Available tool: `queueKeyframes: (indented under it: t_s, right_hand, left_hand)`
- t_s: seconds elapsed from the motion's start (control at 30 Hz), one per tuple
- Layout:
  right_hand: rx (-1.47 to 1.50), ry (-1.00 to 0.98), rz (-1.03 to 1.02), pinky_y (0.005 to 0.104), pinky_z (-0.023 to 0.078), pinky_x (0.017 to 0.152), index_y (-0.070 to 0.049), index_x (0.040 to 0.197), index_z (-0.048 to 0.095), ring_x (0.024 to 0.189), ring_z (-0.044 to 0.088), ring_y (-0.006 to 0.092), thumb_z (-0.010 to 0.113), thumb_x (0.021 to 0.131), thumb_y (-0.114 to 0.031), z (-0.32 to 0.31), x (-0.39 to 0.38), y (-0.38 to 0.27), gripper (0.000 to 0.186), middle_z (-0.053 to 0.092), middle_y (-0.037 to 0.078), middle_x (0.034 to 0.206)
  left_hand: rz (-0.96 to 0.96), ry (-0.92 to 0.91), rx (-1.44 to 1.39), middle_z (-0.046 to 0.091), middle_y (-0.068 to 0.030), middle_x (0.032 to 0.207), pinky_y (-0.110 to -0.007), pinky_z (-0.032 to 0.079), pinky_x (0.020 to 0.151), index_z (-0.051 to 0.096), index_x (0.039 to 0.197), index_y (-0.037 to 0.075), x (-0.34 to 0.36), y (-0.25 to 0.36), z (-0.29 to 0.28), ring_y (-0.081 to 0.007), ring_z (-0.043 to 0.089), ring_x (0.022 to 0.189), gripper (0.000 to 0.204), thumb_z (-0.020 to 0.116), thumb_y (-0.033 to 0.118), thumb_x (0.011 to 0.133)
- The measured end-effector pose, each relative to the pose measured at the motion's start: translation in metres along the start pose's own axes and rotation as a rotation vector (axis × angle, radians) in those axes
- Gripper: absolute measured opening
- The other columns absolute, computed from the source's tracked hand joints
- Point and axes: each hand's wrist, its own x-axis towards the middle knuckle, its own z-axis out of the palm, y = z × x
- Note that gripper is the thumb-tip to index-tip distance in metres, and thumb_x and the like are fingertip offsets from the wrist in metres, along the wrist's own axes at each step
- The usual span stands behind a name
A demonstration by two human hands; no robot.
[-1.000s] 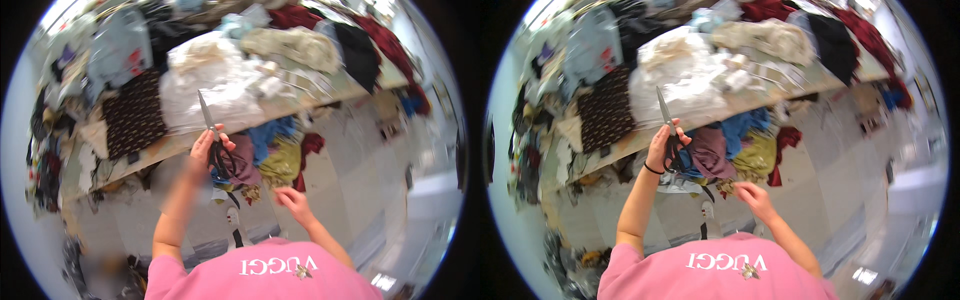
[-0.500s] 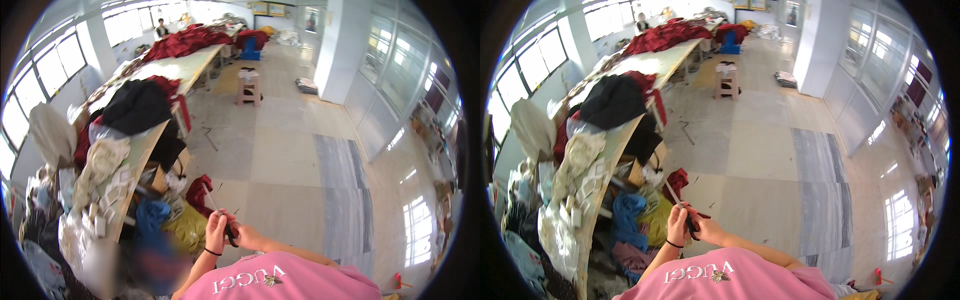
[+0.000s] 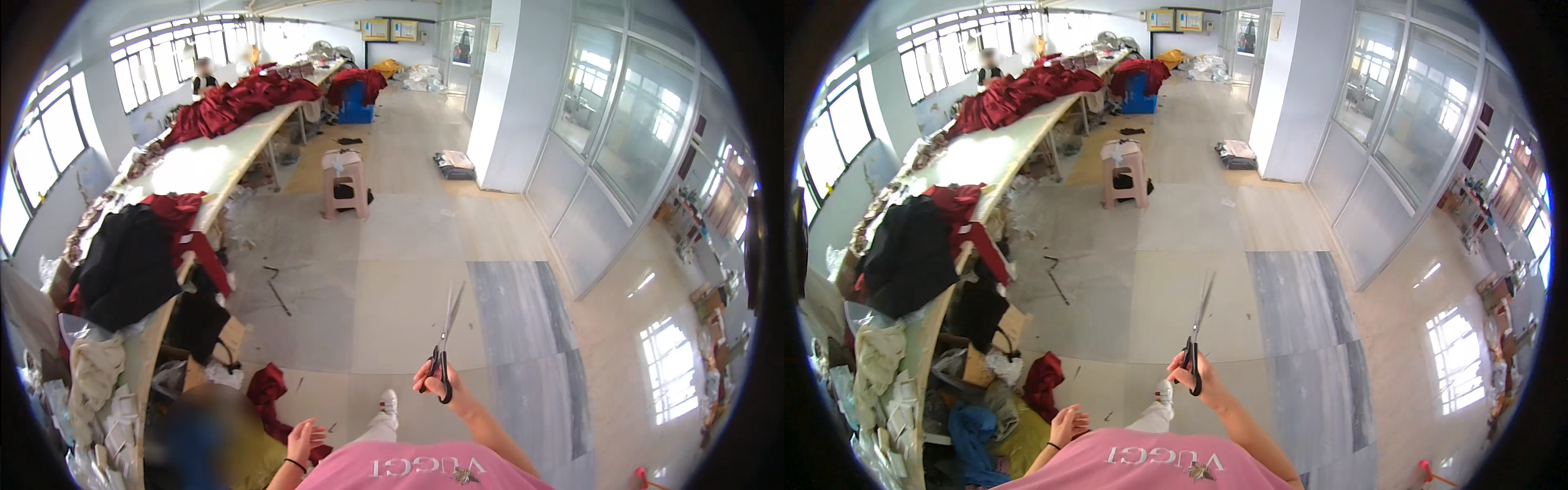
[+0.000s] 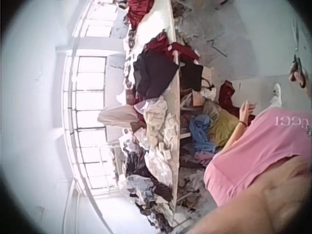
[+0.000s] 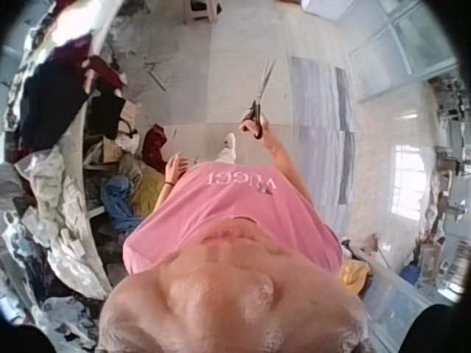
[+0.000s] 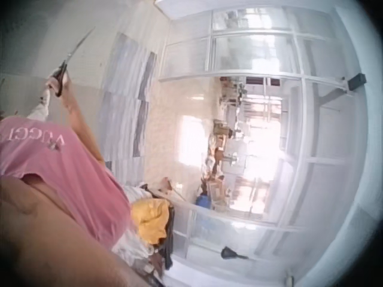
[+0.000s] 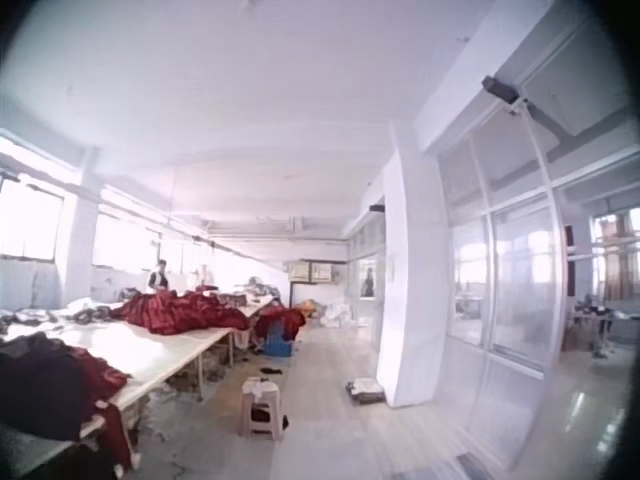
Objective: The person smooths a white sheet on a table, places a black fabric piece on top, and uses shears to cut the white sheet along the black fabric's edge. The person then removes the cut white sheet and continues trimming the black fabric.
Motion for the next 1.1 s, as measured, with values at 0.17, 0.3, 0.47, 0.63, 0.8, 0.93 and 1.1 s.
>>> queueKeyframes:
  t_s: [0.17,0.3,0.47,0.63,0.8,0.93,1.1]
  right_hand:
    - [-0.100,0.091,-0.007,0.0267,0.047,0.066,-0.003,0.092,0.048,0.077,0.061,0.0148,0.063,0.085,-0.032,-0.094,0.076,-0.011,0.034,0.059,0.007,0.083]
    - [-0.128,0.173,0.088,0.0264,0.046,0.064,-0.002,0.088,0.049,0.071,0.059,0.0133,0.063,0.084,-0.027,-0.133,0.131,-0.021,0.029,0.060,0.006,0.075]
    - [0.095,0.267,0.133,0.0290,0.045,0.069,0.001,0.095,0.051,0.075,0.058,0.0154,0.061,0.083,-0.024,-0.193,0.219,-0.033,0.029,0.060,0.007,0.079]
    - [0.035,0.159,0.127,0.0285,0.041,0.076,0.000,0.103,0.047,0.087,0.049,0.0145,0.065,0.075,-0.040,-0.282,0.344,-0.040,0.052,0.049,0.006,0.094]
    - [-0.022,-0.225,0.099,0.0274,0.042,0.072,-0.001,0.100,0.048,0.080,0.050,0.0134,0.064,0.078,-0.036,-0.345,0.509,-0.095,0.044,0.050,0.005,0.091]
    - [-0.111,-0.319,0.265,0.0258,0.042,0.067,-0.002,0.094,0.049,0.075,0.050,0.0122,0.063,0.083,-0.030,-0.385,0.640,-0.108,0.033,0.050,0.003,0.084]
    - [-0.021,-0.403,0.434,0.0208,0.038,0.053,-0.005,0.095,0.050,0.061,0.046,0.0072,0.064,0.081,-0.024,-0.434,0.793,-0.135,0.027,0.050,0.001,0.077]
  left_hand:
    - [0.048,-0.274,0.087,0.063,-0.0120,0.108,-0.031,0.049,0.084,0.053,0.123,0.003,0.120,0.104,0.160,-0.0198,0.061,0.096,0.043,0.045,0.036,0.096]
    - [0.238,-0.834,0.280,0.054,-0.0112,0.125,-0.034,0.039,0.098,0.039,0.137,0.005,0.197,0.213,0.314,-0.0194,0.050,0.115,0.051,0.039,0.039,0.098]
    - [0.207,-1.202,0.306,0.057,-0.0098,0.119,-0.033,0.040,0.096,0.038,0.136,0.004,0.292,0.285,0.453,-0.0181,0.052,0.112,0.053,0.043,0.039,0.097]
    - [0.024,-1.208,0.291,0.062,-0.0059,0.103,-0.026,0.046,0.081,0.046,0.125,0.003,0.387,0.357,0.529,-0.0109,0.057,0.091,0.040,0.051,0.029,0.095]
    - [0.084,-1.019,0.172,0.063,-0.0066,0.097,-0.028,0.046,0.082,0.050,0.119,0.001,0.500,0.441,0.546,-0.0111,0.057,0.089,0.031,0.051,0.022,0.095]
    - [0.223,-0.825,-0.008,0.061,-0.0074,0.098,-0.032,0.044,0.090,0.047,0.124,0.001,0.589,0.484,0.567,-0.0162,0.057,0.099,0.035,0.050,0.023,0.095]
    - [0.117,-0.825,-0.328,0.060,-0.0070,0.096,-0.034,0.046,0.089,0.053,0.113,0.002,0.735,0.533,0.594,-0.0193,0.060,0.097,0.026,0.052,0.021,0.095]
